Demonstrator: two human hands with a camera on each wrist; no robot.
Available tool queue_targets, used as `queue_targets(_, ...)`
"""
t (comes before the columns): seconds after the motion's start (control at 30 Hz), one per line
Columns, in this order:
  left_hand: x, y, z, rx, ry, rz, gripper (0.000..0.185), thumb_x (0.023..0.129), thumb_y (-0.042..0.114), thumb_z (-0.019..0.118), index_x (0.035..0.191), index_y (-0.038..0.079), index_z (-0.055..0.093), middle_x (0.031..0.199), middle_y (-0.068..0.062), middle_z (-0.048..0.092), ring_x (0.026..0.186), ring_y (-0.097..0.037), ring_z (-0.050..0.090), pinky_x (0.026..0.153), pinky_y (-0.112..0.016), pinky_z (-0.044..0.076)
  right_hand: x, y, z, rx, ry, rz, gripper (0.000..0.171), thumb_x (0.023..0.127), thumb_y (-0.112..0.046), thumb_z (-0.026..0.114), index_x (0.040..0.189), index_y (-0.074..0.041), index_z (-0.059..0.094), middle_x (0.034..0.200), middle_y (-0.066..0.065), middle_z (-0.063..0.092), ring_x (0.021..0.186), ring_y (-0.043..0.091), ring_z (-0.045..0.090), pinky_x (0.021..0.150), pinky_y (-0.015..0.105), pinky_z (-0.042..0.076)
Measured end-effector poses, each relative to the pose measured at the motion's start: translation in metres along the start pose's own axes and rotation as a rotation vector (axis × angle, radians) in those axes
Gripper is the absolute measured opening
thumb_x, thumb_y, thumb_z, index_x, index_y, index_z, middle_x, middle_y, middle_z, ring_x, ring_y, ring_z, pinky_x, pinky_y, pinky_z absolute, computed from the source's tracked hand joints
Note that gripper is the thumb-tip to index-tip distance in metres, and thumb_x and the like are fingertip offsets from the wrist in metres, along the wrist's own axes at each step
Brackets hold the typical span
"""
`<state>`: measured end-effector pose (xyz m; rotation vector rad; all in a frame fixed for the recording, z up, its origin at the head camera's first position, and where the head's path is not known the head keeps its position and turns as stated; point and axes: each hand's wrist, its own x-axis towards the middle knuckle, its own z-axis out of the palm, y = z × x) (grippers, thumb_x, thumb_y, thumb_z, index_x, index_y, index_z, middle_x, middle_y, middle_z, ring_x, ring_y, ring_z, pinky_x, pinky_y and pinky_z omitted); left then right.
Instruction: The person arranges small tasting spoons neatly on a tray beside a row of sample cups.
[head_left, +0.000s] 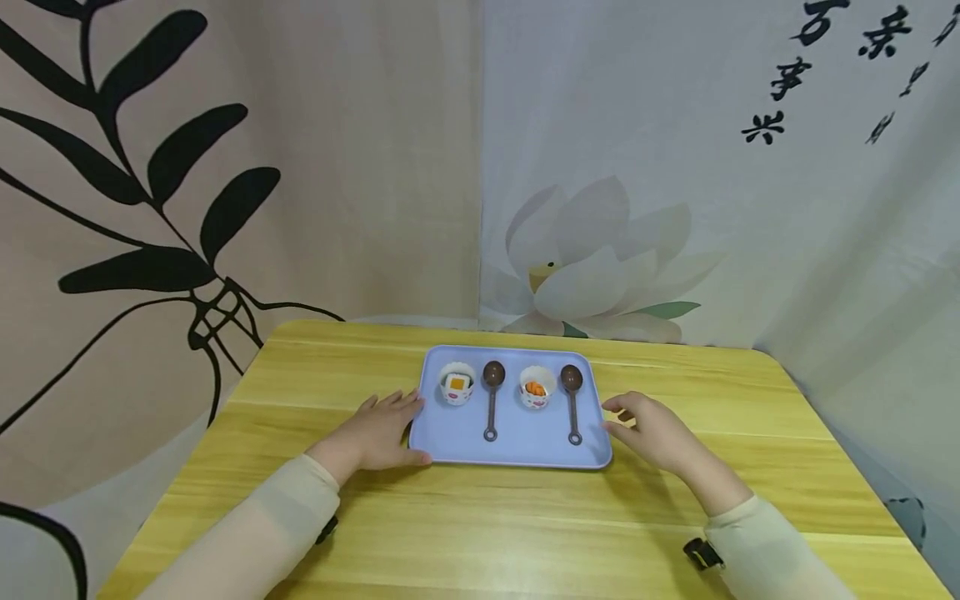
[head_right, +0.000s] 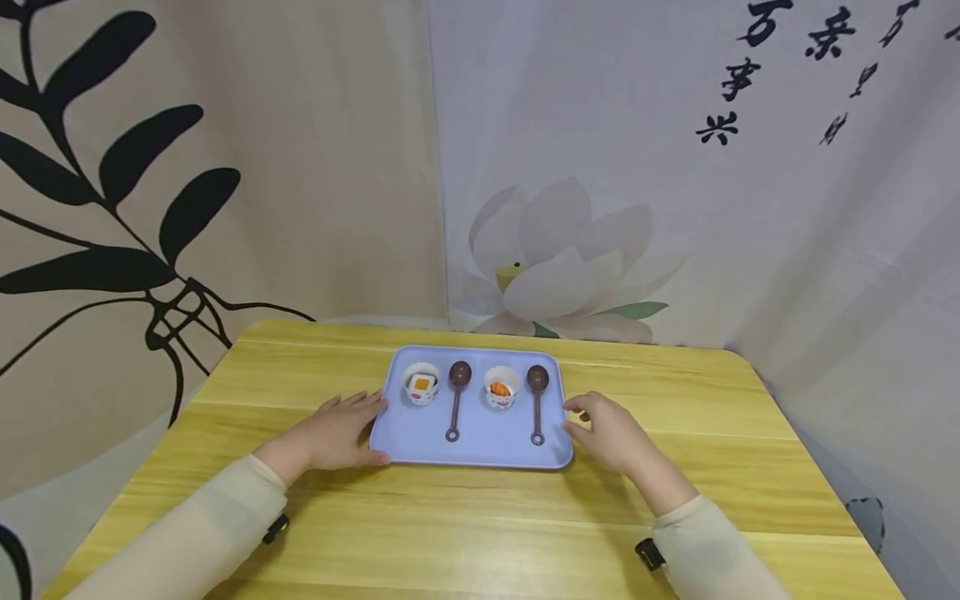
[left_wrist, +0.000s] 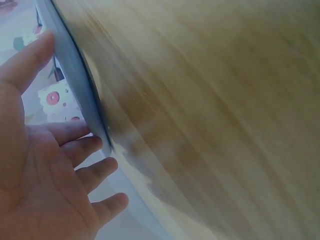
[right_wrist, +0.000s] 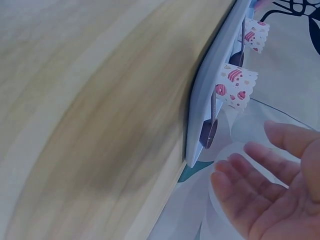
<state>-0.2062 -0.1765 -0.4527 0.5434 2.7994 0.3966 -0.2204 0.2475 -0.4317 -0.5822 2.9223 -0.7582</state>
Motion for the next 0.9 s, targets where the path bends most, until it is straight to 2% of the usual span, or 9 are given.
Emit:
queue_targets(0.37, -0.005, -0.004, 0.006, 0.040, 0.026, 0.040, 0.094, 0.088, 0.061, 0.066, 0.153, -0.001, 0.037, 0.161, -0.016, 0.030, 0.148, -0.040, 0.025, 0.117, -0.064, 0.017, -0.007, 0.005, -0.001, -0.066, 0.020, -0.027, 0.033, 0.096, -0.017, 0.069, 0.123, 0.000, 0.066, 0.120, 0.014, 0.065, 0.108, 0.037, 0.063, 0.086, 0.050, 0.055)
queue_targets(0.9, -0.026, -0.015, 0.003, 0.099, 0.181, 0.127, 0.080, 0.092, 0.052, 0.067, 0.149, 0.002, 0.045, 0.156, -0.017, 0.039, 0.144, -0.042, 0.033, 0.116, -0.064, 0.020, -0.018, 0.008, -0.007, -0.161, 0.127, -0.065, 0.031, 0.095, -0.015, 0.070, 0.122, 0.000, 0.067, 0.121, 0.016, 0.065, 0.103, 0.038, 0.066, 0.086, 0.053, 0.054)
